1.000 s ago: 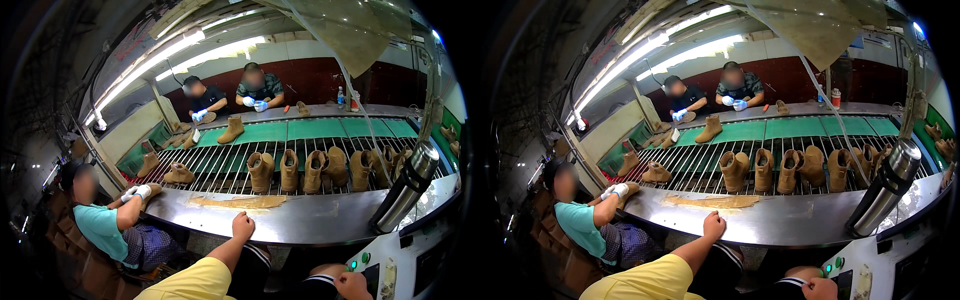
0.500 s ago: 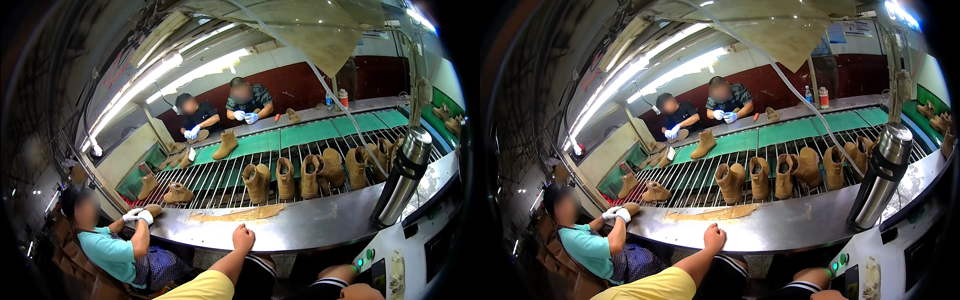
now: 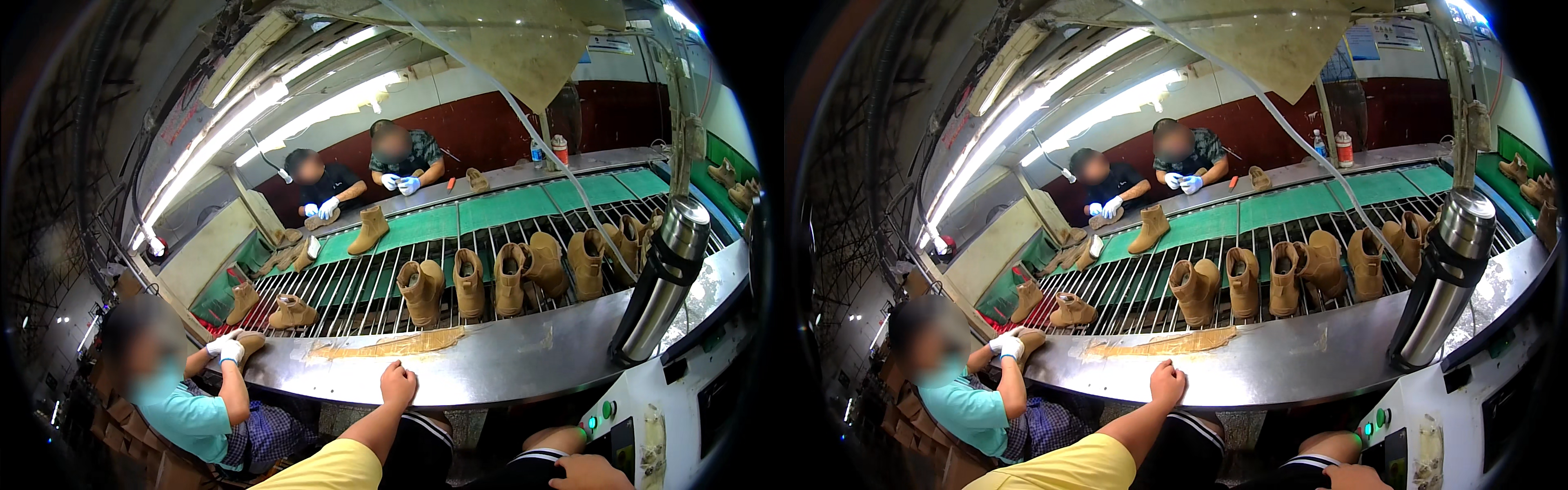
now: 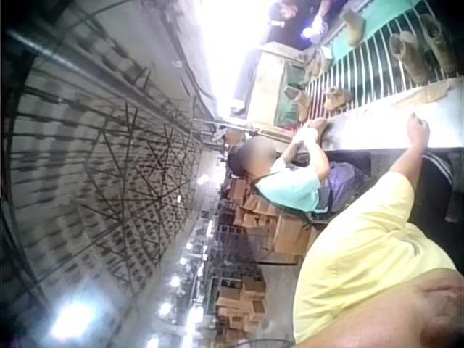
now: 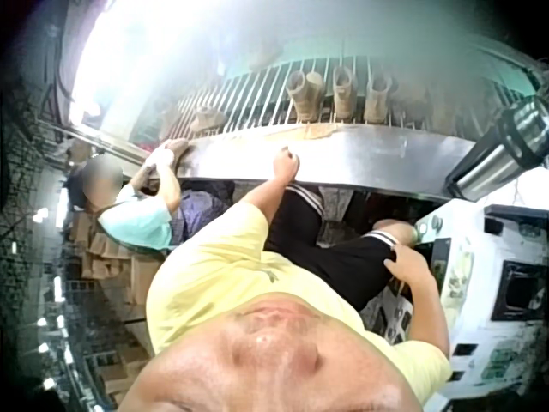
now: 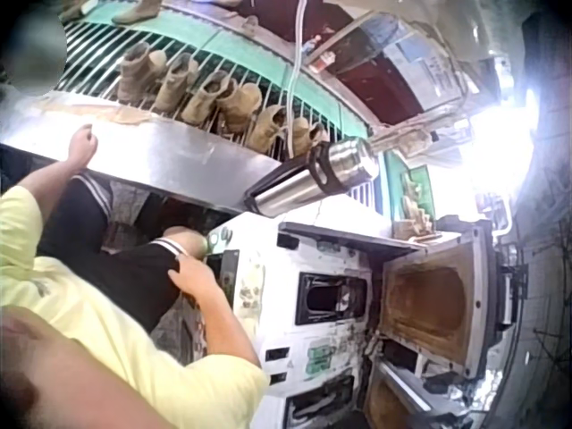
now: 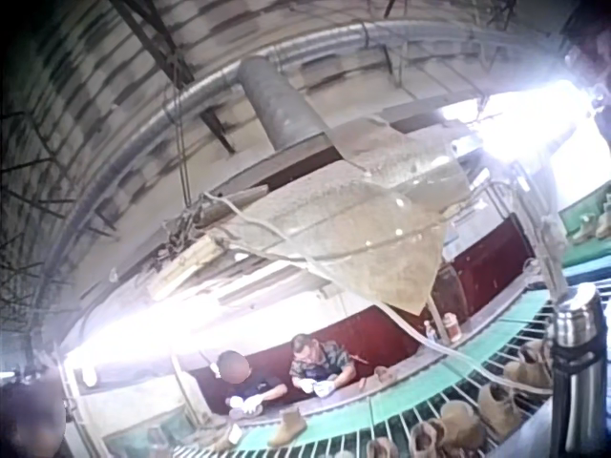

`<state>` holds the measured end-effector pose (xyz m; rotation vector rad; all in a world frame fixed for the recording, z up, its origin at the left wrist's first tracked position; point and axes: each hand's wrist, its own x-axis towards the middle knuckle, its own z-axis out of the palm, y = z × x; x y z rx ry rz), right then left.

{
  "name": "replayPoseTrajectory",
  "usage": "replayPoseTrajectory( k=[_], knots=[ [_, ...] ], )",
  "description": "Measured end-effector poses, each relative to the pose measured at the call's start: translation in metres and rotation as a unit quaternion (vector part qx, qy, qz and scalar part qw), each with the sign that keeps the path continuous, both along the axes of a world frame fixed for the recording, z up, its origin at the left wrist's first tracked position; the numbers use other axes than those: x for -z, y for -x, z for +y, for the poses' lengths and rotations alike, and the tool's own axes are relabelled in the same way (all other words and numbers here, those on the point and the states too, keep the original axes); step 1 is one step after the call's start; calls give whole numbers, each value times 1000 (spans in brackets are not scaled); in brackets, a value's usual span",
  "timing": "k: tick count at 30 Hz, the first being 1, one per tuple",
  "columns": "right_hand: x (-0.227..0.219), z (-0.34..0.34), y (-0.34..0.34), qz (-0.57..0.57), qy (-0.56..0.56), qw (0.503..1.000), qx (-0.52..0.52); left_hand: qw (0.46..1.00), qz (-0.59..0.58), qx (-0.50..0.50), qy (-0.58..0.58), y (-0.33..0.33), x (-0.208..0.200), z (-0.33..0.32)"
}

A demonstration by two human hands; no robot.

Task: The person takes shoes from a conveyor belt, places them into a heat-forming machine, and then returns them to the belt.

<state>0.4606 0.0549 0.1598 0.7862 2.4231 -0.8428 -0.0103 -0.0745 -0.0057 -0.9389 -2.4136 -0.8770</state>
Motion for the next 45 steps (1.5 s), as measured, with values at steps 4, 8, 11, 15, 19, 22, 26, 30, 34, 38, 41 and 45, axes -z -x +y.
replayPoseTrajectory(
  k=[4,8,11,15,19,22,26,30,34,38,41,45],
  knots=[
    [0,0,1,10,5,1000,-2,1000,-8,-8,5,0,0,-7],
    [-3,-1,0,6,-1,1000,7,1000,-2,-1,0,0,-2,0],
    [-4,-1,2,0,5,1000,1,1000,-4,-4,4,-1,-4,-3],
    [-3,-2,2,-2,-4,1000,-2,1000,0,-1,1,-1,-3,-3],
    [-3,-2,1,-1,0,1000,-3,1000,13,-2,1,-1,-3,-5],
    [-1,-1,0,10,-3,1000,-6,1000,19,-1,-1,0,-3,-4],
    [6,-1,-4,28,-13,999,-10,1000,12,-1,3,-2,-6,-3],
    [4,-1,-3,22,-7,1000,-9,1000,-6,-3,4,-2,-7,-5],
    [1,-1,-3,17,-6,1000,-9,1000,-5,-5,7,-2,-6,-5],
    [2,-1,-3,15,-8,1000,-10,1000,-5,-4,8,-1,-5,-5],
    [-1,-1,-2,7,-4,1000,-10,1000,0,-9,10,-1,-4,-6],
    [-3,-1,-2,4,3,1000,-6,1000,-1,-11,14,-4,-8,-5]
  ],
)
